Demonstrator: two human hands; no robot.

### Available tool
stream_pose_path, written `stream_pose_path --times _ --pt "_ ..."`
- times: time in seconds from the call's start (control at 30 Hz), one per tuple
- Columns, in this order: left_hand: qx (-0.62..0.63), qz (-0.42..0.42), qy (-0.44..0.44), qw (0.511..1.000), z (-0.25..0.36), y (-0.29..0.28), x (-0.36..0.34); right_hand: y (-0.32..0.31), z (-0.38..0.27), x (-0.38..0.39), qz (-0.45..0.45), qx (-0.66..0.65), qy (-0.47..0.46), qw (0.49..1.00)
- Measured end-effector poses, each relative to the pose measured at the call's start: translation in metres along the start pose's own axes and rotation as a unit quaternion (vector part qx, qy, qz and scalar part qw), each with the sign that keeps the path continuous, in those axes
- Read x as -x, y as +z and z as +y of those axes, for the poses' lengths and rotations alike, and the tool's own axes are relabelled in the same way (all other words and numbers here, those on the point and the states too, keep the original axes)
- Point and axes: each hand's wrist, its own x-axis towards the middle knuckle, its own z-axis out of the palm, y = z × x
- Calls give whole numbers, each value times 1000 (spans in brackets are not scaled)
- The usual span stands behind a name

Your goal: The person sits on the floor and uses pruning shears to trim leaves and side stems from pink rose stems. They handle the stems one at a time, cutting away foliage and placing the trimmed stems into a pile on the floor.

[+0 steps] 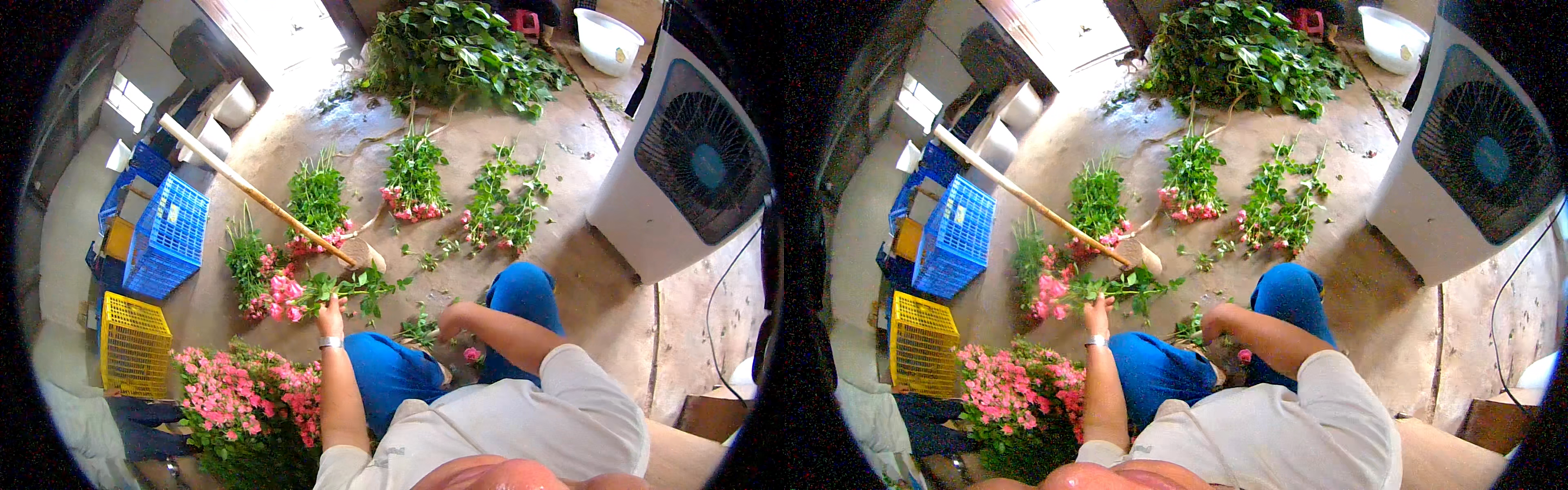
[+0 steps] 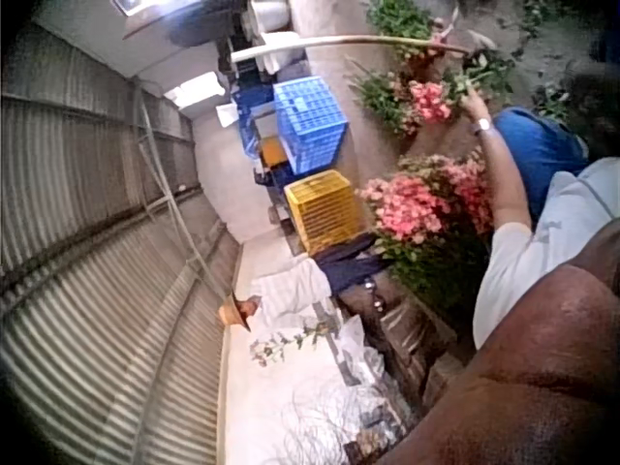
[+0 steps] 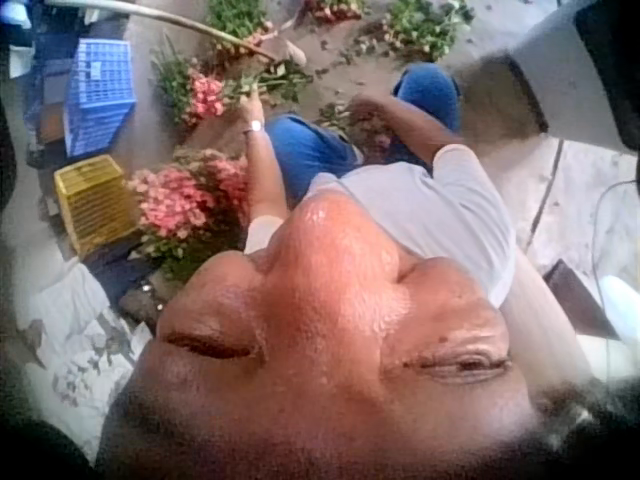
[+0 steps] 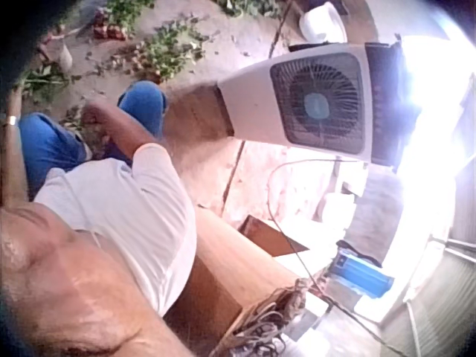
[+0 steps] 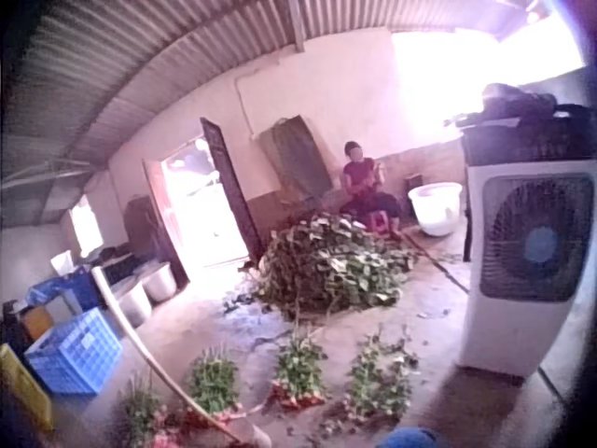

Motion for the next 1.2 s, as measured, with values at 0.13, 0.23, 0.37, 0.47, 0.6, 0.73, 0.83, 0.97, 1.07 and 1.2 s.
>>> stream_pose_path --times 0.13,0.23,0.37,0.47,0.6,0.73,0.83,0.97,1.07,1.2 --pt "99 -18 46 994 -21 -10 -4 25 10 -50 20 44 -21 999" --pt "145 -3 -12 989 -7 3 8 34 27 -57 20 10 -33 999" --pt "55 98 116 987 2 9 -15 -3 8 -25 58 33 35 997" --pt "-32 109 86 990 8 7 -27 -3 9 -25 55 55 31 996" --pt "-82 90 97 988 24 5 -66 2 3 -18 42 36 30 998" --pt "-28 87 95 991 17 18 -118 -6 1 -20 3 28 18 999" --pt "-105 96 63 988 23 27 -137 -1 7 -24 37 -4 22 999" --pt "-142 95 37 985 48 42 -140 11 29 -39 56 -18 30 998" --pt "-110 98 39 988 50 47 -141 2 21 -23 84 -24 31 996" --pt "-135 120 29 983 32 29 -157 -8 7 -17 77 -14 14 997"
